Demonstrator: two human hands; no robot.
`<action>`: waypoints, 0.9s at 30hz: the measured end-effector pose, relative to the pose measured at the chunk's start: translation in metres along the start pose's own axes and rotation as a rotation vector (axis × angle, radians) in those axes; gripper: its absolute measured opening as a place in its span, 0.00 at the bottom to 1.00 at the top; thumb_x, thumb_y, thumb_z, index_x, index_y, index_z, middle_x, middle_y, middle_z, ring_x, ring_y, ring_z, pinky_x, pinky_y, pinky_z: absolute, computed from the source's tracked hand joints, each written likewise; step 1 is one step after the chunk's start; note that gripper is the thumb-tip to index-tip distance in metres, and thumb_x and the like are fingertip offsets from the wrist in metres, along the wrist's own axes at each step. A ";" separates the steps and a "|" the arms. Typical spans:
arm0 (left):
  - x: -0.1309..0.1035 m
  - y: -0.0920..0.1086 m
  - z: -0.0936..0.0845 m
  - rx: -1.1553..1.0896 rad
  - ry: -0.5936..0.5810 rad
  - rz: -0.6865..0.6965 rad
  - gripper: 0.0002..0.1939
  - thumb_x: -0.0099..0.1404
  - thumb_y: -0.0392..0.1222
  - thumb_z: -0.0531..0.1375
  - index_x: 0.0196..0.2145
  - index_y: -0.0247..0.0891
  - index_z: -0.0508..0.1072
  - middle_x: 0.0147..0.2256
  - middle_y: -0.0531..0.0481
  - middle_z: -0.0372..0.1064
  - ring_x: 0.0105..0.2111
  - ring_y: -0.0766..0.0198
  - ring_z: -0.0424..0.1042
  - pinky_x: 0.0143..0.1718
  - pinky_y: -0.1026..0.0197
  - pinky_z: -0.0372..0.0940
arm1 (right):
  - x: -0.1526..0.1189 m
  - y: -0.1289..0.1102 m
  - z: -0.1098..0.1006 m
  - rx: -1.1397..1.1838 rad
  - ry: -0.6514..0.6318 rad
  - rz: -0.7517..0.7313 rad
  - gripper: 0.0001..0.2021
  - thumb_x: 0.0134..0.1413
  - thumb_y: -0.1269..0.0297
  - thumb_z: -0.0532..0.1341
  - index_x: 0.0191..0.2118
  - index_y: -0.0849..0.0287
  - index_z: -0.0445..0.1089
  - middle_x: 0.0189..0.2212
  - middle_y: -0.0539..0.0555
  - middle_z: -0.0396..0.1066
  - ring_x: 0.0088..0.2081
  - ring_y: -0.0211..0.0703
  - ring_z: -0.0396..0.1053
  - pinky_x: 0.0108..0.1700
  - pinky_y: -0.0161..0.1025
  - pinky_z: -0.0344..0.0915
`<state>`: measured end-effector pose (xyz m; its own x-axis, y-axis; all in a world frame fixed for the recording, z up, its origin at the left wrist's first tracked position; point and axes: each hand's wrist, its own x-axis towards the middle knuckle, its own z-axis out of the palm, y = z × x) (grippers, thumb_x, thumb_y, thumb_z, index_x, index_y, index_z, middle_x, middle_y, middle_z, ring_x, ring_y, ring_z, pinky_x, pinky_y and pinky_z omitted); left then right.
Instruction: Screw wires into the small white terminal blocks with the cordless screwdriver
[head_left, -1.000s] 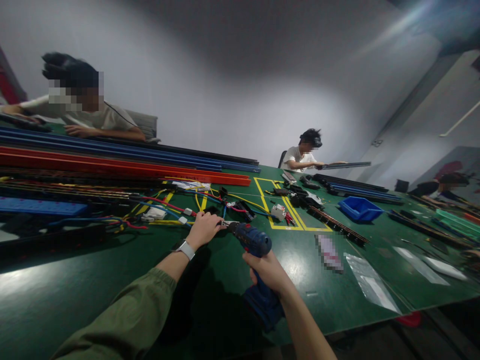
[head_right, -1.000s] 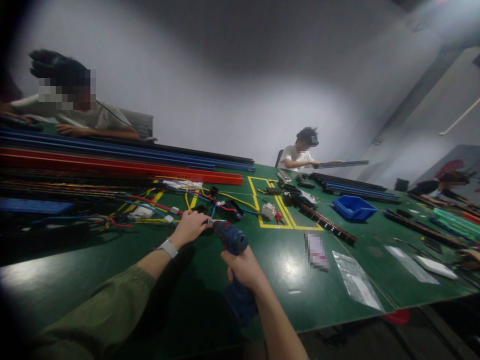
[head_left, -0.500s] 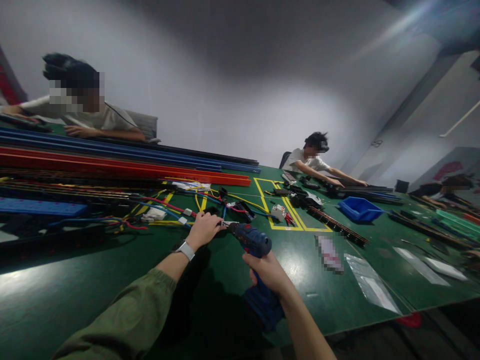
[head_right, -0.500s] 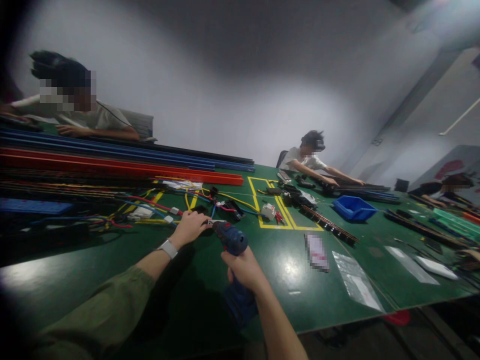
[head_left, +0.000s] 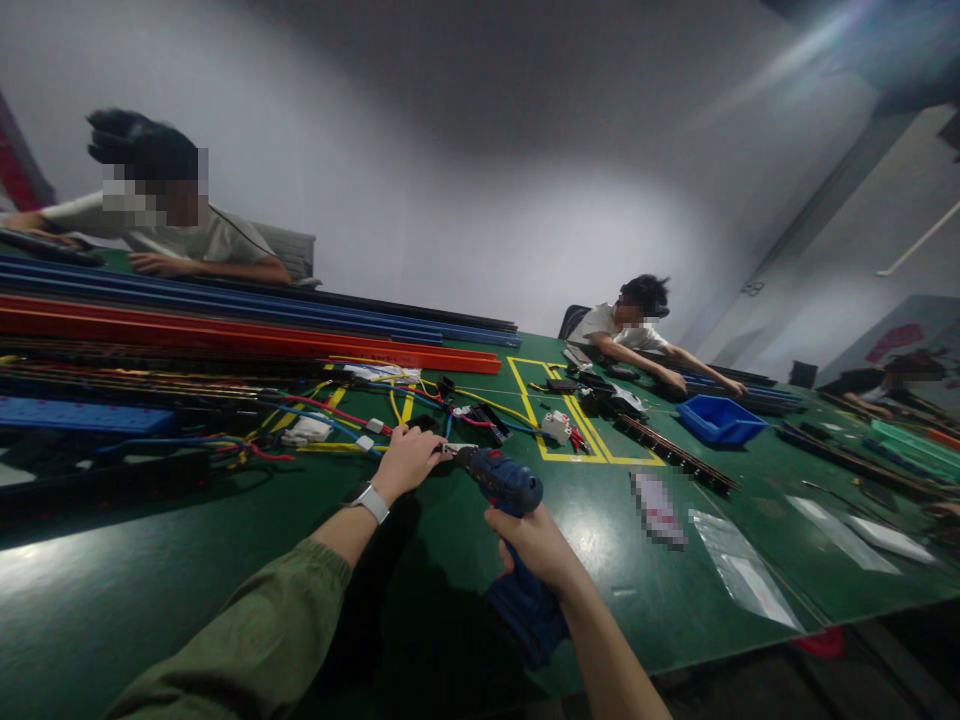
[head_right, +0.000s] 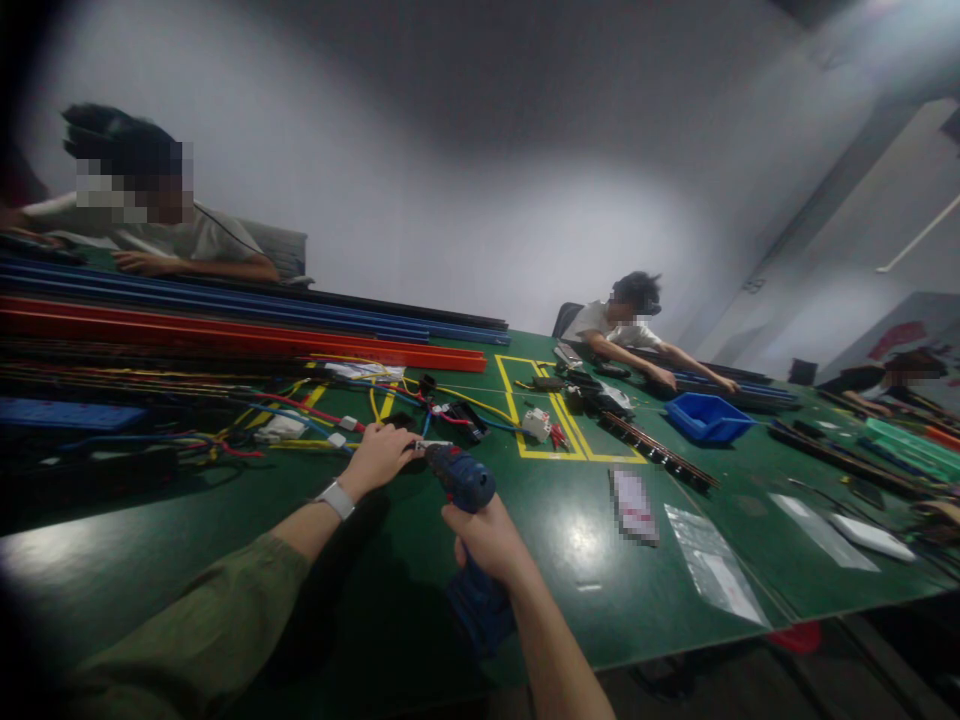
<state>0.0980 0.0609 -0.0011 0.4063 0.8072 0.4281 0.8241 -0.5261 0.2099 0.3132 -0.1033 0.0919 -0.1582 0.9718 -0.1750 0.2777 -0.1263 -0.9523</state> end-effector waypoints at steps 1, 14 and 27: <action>0.000 0.000 0.000 -0.003 -0.001 0.000 0.18 0.67 0.56 0.52 0.46 0.48 0.75 0.39 0.45 0.74 0.43 0.52 0.66 0.49 0.48 0.50 | 0.000 -0.001 0.000 -0.008 0.002 -0.001 0.14 0.51 0.55 0.60 0.40 0.59 0.63 0.13 0.40 0.58 0.14 0.35 0.60 0.19 0.32 0.56; -0.001 0.002 -0.002 0.001 0.008 -0.001 0.18 0.68 0.56 0.52 0.46 0.49 0.74 0.40 0.46 0.74 0.43 0.52 0.66 0.48 0.49 0.50 | 0.000 -0.002 0.001 0.009 0.003 0.034 0.17 0.51 0.58 0.60 0.45 0.60 0.62 0.12 0.40 0.59 0.13 0.35 0.59 0.18 0.32 0.55; 0.000 0.003 -0.002 -0.001 0.000 -0.007 0.19 0.68 0.56 0.51 0.47 0.48 0.74 0.42 0.45 0.74 0.43 0.52 0.66 0.47 0.48 0.49 | -0.001 -0.001 -0.001 0.006 -0.011 0.033 0.16 0.52 0.58 0.60 0.44 0.60 0.63 0.12 0.40 0.60 0.13 0.35 0.60 0.20 0.33 0.55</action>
<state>0.0995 0.0589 0.0009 0.4008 0.8106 0.4269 0.8264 -0.5210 0.2134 0.3141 -0.1042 0.0929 -0.1598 0.9647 -0.2093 0.2777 -0.1595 -0.9473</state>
